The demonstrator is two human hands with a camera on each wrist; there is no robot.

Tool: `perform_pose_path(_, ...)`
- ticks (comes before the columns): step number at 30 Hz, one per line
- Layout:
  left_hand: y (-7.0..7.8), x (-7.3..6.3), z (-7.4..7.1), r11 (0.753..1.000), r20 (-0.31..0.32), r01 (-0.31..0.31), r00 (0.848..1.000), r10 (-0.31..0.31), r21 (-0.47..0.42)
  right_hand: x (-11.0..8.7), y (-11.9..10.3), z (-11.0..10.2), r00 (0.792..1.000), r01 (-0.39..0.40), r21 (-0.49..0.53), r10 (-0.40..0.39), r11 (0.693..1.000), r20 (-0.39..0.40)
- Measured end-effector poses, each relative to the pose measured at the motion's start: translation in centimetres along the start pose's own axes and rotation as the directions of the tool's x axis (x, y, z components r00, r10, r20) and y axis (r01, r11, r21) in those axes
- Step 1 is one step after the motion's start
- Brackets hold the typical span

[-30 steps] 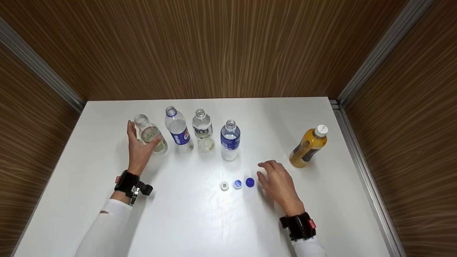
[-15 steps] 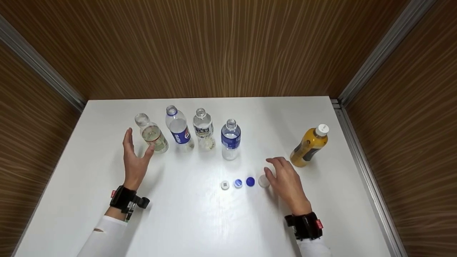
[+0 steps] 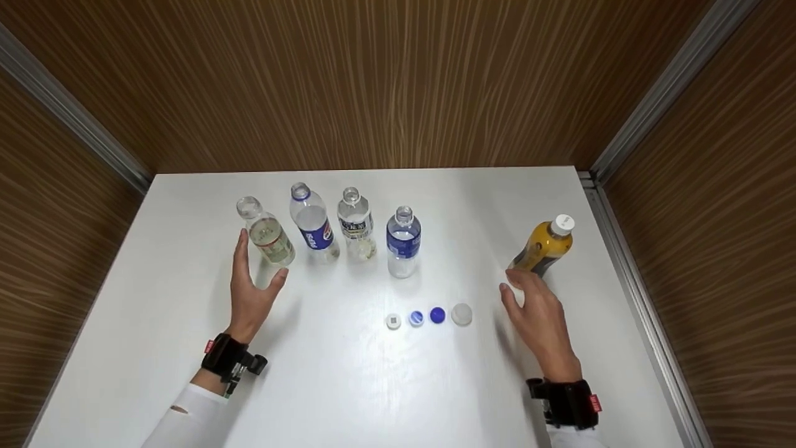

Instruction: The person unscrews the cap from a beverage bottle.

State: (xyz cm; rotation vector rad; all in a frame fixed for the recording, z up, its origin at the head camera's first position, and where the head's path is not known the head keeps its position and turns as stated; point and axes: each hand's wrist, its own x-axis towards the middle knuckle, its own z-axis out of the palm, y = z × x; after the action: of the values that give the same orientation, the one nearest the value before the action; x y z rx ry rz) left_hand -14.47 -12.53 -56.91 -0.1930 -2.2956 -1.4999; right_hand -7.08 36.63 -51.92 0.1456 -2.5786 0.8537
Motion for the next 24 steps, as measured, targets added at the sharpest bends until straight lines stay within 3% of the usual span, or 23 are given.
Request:
perform_pose_path(4,0.1,0.0,0.2,1.000,-0.002,-0.018,1.000,0.018,0.000,-0.3,0.3,-0.9,0.991,-0.043,0.014,0.044,0.999,-0.125)
perform_pose_path(10,0.0,-0.2,0.4,0.999,-0.001,-0.027,1.000,0.027,0.022,0.2,0.4,-1.7,0.929,-0.208,0.079,0.222,0.975,-0.295)
perform_pose_path(18,0.1,-0.5,0.6,0.999,0.005,-0.018,1.000,0.018,0.030,2.2,0.9,-2.2,0.866,-0.383,0.176,0.418,0.907,-0.272)
perform_pose_path(24,0.0,-0.8,0.5,0.999,0.006,-0.006,1.000,0.006,0.035,4.0,1.4,-1.7,0.845,-0.434,0.240,0.485,0.868,-0.227)
